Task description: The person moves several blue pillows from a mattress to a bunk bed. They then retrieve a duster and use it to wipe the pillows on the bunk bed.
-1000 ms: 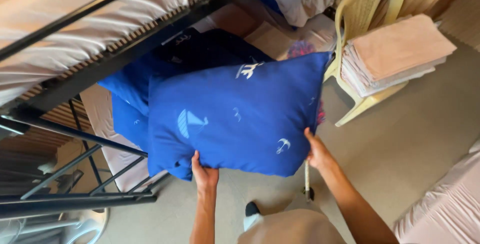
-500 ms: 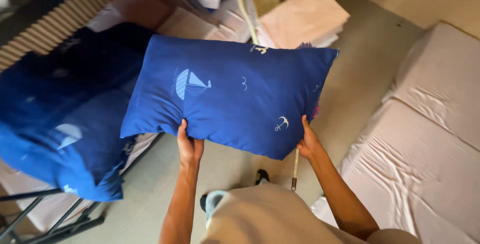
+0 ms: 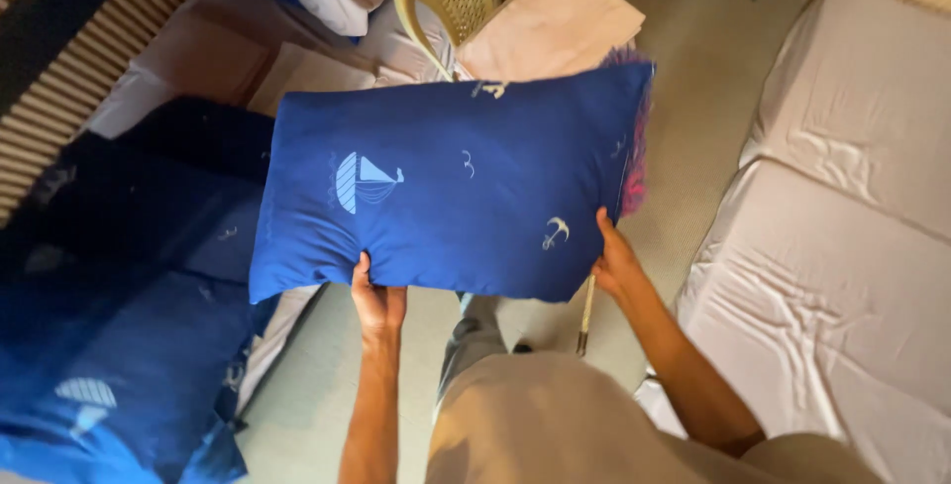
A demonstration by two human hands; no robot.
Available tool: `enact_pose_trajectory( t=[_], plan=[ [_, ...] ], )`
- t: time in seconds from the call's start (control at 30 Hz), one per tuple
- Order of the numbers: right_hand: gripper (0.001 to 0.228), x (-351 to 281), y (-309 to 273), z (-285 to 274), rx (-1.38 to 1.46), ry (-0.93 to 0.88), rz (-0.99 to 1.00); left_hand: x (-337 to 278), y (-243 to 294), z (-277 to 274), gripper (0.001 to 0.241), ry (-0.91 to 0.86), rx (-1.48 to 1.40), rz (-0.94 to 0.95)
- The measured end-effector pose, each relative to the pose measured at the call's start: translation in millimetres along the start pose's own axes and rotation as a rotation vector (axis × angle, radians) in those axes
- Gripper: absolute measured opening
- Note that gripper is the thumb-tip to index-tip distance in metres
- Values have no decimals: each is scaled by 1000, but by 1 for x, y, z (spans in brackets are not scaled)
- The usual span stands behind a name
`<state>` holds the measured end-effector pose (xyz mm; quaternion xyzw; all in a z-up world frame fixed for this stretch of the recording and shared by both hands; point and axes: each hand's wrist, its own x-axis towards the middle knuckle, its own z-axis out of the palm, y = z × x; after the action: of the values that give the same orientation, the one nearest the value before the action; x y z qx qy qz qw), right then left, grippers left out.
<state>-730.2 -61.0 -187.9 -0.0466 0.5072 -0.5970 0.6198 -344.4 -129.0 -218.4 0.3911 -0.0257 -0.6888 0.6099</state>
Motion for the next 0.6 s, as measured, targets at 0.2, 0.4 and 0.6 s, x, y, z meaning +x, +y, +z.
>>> enact_pose_trajectory(
  t=[0.2, 0.4, 0.6],
  plan=[
    [47, 59, -52, 50, -16, 182, -122, 54, 9, 79, 51, -122, -82, -108],
    [40, 93, -97, 59, 111, 311, -288, 163, -22, 82, 51, -212, -40, -241],
    [44, 126, -112, -19, 51, 442, -221, 179, -70, 135, 55, -223, -18, -303]
  ],
)
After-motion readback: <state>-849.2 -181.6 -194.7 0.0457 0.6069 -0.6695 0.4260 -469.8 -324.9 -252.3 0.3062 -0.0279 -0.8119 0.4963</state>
